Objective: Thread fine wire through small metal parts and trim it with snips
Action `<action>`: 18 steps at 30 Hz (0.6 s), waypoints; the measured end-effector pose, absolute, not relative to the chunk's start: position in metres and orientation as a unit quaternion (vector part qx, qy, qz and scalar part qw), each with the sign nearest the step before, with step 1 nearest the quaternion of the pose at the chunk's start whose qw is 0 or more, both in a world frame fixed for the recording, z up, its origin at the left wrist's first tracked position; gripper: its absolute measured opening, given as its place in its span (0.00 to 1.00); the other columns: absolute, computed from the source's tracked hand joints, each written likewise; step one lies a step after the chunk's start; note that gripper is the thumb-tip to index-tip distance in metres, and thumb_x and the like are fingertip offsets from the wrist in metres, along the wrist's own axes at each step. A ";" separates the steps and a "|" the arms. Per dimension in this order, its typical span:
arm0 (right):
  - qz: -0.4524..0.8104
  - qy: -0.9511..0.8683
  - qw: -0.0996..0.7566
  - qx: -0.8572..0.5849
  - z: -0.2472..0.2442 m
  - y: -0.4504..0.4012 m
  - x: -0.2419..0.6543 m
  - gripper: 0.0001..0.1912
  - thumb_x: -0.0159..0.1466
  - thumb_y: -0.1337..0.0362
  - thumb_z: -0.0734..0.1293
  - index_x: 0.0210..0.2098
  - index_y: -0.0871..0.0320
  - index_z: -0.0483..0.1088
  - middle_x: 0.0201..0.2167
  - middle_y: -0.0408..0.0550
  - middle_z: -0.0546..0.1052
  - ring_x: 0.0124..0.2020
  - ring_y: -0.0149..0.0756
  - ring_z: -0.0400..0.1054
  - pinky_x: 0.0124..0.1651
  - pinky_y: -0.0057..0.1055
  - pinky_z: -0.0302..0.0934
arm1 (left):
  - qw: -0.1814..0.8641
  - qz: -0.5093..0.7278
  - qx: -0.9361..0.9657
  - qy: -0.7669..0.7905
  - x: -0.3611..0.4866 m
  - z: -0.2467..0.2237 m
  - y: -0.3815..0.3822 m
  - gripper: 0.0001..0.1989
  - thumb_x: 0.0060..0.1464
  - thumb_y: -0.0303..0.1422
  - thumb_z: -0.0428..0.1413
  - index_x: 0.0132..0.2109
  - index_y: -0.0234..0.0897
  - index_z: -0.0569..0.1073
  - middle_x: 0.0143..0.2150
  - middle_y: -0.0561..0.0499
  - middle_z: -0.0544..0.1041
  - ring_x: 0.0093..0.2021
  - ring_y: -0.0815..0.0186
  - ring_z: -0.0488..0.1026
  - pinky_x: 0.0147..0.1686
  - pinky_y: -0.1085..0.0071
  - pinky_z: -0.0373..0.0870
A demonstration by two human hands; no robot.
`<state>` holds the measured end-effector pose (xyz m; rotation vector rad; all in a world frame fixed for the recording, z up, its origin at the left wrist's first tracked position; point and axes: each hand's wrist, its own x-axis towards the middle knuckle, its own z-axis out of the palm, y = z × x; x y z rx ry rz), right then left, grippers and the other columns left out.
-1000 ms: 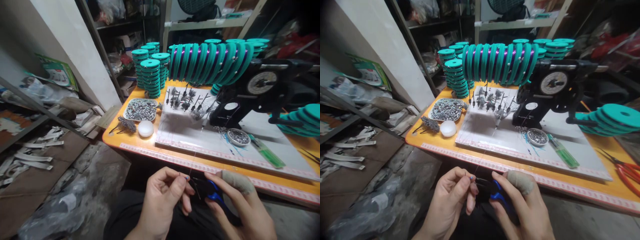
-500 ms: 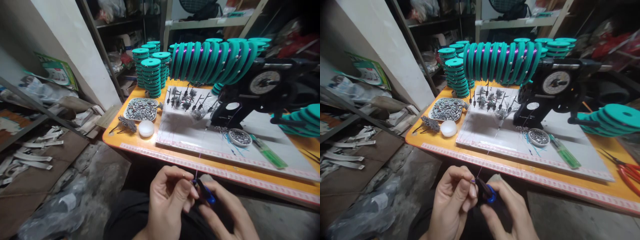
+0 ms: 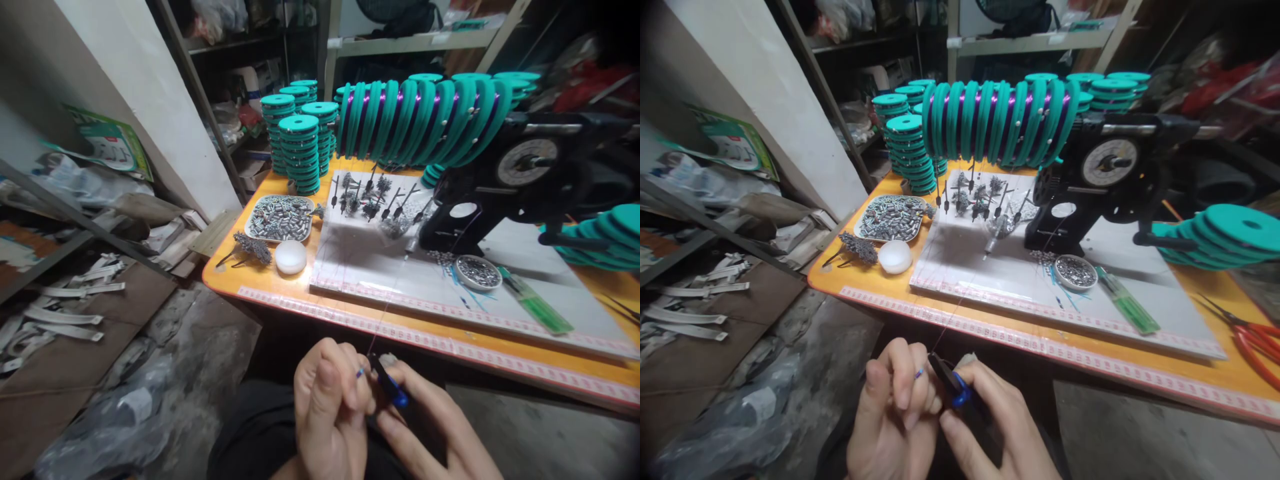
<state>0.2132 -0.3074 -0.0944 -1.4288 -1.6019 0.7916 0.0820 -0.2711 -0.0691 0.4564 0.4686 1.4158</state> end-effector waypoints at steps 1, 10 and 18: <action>0.292 -0.654 0.414 -0.561 -0.092 -0.306 0.213 0.18 0.61 0.54 0.69 0.49 0.51 0.73 0.45 0.52 0.79 0.44 0.47 0.76 0.44 0.37 0.74 | 0.714 0.632 0.210 0.215 0.081 -0.069 -0.271 0.25 0.55 0.49 0.58 0.21 0.36 0.61 0.17 0.59 0.54 0.19 0.73 0.47 0.24 0.76 0.53; 0.231 -0.696 0.434 -0.523 -0.085 -0.300 0.208 0.14 0.64 0.58 0.65 0.48 0.52 0.71 0.42 0.51 0.78 0.41 0.44 0.76 0.43 0.35 0.74 | 0.739 0.611 0.149 0.241 0.084 -0.065 -0.267 0.23 0.51 0.48 0.63 0.22 0.36 0.65 0.17 0.59 0.57 0.19 0.74 0.52 0.25 0.76 0.52; 0.374 -0.615 0.447 -0.531 -0.089 -0.301 0.201 0.11 0.64 0.56 0.66 0.42 0.53 0.73 0.38 0.50 0.80 0.38 0.44 0.76 0.41 0.35 0.74 | 0.767 0.607 0.068 0.196 0.088 -0.063 -0.266 0.27 0.52 0.47 0.61 0.20 0.36 0.57 0.14 0.61 0.50 0.16 0.77 0.43 0.20 0.80 0.49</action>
